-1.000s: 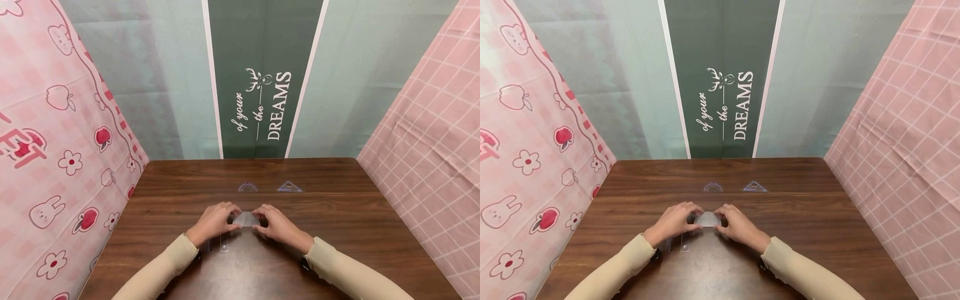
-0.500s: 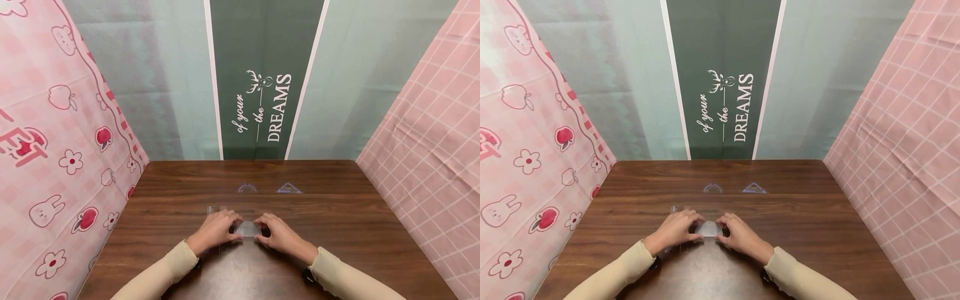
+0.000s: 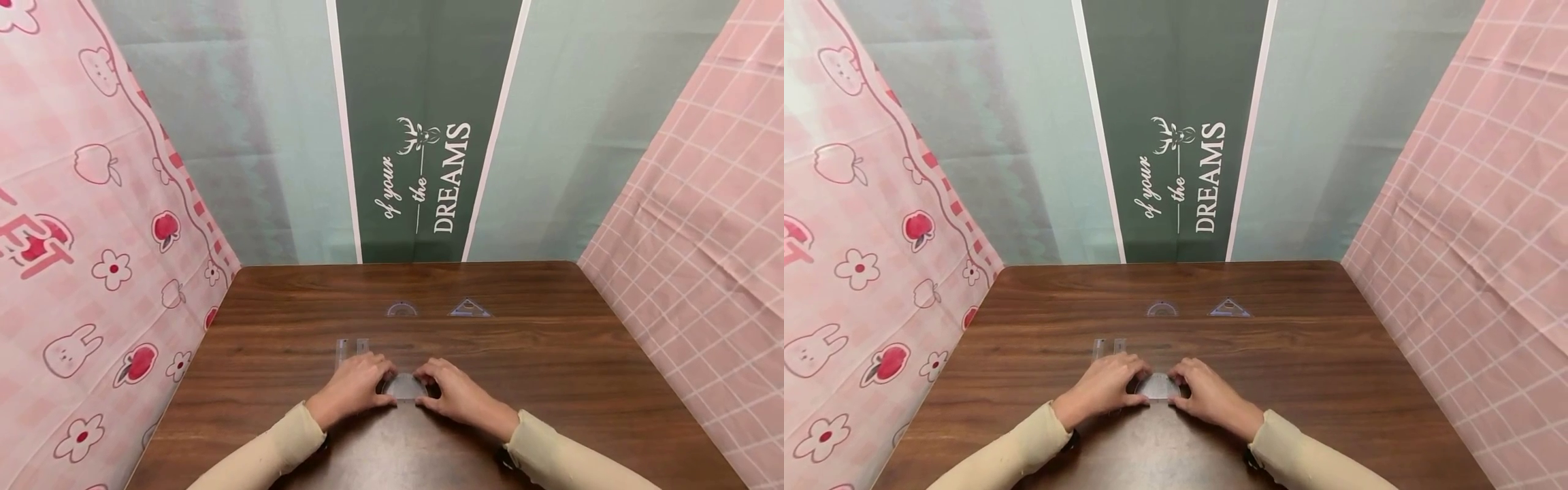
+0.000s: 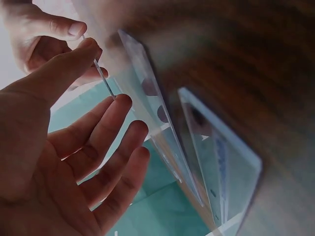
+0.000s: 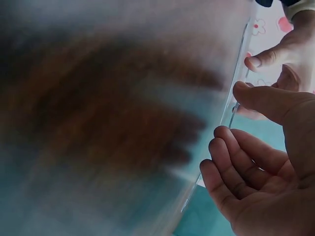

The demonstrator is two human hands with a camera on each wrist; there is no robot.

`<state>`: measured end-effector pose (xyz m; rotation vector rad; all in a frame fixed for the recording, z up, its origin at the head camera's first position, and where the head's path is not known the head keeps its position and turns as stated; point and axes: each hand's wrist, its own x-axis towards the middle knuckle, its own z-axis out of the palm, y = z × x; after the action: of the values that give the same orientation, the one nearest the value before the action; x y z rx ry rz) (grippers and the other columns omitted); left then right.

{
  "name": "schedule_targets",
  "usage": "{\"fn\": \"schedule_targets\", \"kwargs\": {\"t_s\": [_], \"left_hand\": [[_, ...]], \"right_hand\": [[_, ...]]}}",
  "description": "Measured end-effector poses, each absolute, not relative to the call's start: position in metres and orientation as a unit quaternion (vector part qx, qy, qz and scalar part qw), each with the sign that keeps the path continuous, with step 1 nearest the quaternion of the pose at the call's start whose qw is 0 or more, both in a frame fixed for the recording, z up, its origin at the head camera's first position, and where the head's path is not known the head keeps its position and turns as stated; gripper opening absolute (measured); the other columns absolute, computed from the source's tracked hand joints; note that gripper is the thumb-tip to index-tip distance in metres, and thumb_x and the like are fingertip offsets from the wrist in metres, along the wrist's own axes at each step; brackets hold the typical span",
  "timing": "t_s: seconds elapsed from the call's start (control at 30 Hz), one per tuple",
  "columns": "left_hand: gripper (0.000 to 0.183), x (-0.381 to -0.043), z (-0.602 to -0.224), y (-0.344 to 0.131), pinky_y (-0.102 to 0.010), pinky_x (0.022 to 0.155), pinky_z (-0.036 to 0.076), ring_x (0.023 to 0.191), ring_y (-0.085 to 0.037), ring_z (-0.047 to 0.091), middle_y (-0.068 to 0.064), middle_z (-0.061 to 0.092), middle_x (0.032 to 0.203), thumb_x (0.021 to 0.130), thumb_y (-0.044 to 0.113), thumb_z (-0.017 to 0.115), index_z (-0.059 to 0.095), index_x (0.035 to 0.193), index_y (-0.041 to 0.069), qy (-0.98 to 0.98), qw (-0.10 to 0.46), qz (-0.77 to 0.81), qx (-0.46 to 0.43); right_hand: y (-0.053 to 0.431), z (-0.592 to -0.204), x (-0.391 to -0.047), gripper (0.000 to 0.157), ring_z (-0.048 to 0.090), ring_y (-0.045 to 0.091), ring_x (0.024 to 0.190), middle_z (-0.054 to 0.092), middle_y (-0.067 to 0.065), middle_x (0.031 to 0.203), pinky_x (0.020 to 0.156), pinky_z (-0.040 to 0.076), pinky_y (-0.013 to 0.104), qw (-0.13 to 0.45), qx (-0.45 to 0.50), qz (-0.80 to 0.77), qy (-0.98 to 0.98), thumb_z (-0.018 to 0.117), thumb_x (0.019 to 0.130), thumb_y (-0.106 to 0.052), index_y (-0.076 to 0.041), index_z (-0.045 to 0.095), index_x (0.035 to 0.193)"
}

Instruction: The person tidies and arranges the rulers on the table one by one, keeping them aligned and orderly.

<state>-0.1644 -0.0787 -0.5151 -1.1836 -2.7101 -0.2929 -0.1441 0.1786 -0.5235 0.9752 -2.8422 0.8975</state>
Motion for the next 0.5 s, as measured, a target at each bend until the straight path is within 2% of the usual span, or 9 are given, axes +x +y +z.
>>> {"fn": "schedule_targets", "kwargs": {"t_s": [0.27, 0.5], "left_hand": [[0.046, -0.1618, -0.5167, -0.0759, -0.03, 0.082, 0.057, 0.092, -0.012, 0.066, 0.008, 0.072, 0.104, 0.084, 0.053, 0.09, 0.077, 0.113, 0.02, -0.91, 0.081, -0.076, -0.399], [0.045, -0.1597, -0.5158, -0.0747, -0.029, 0.079, 0.055, 0.089, -0.01, 0.063, 0.009, 0.07, 0.1, 0.083, 0.056, 0.09, 0.076, 0.11, 0.022, -0.912, 0.077, -0.066, -0.397]], "right_hand": [[0.1784, -0.5245, -0.1419, 0.034, 0.054, 0.007, 0.087, 0.059, -0.006, 0.091, 0.076, 0.051, 0.026, -0.006, 0.311, 0.27, -0.911, 0.093, 0.086, -0.018, -0.006, 0.074, 0.111], [0.1786, -0.5246, -0.1405, 0.033, 0.053, 0.007, 0.087, 0.06, -0.005, 0.092, 0.077, 0.051, 0.026, -0.004, 0.317, 0.262, -0.911, 0.093, 0.085, -0.018, -0.008, 0.072, 0.108]]}}
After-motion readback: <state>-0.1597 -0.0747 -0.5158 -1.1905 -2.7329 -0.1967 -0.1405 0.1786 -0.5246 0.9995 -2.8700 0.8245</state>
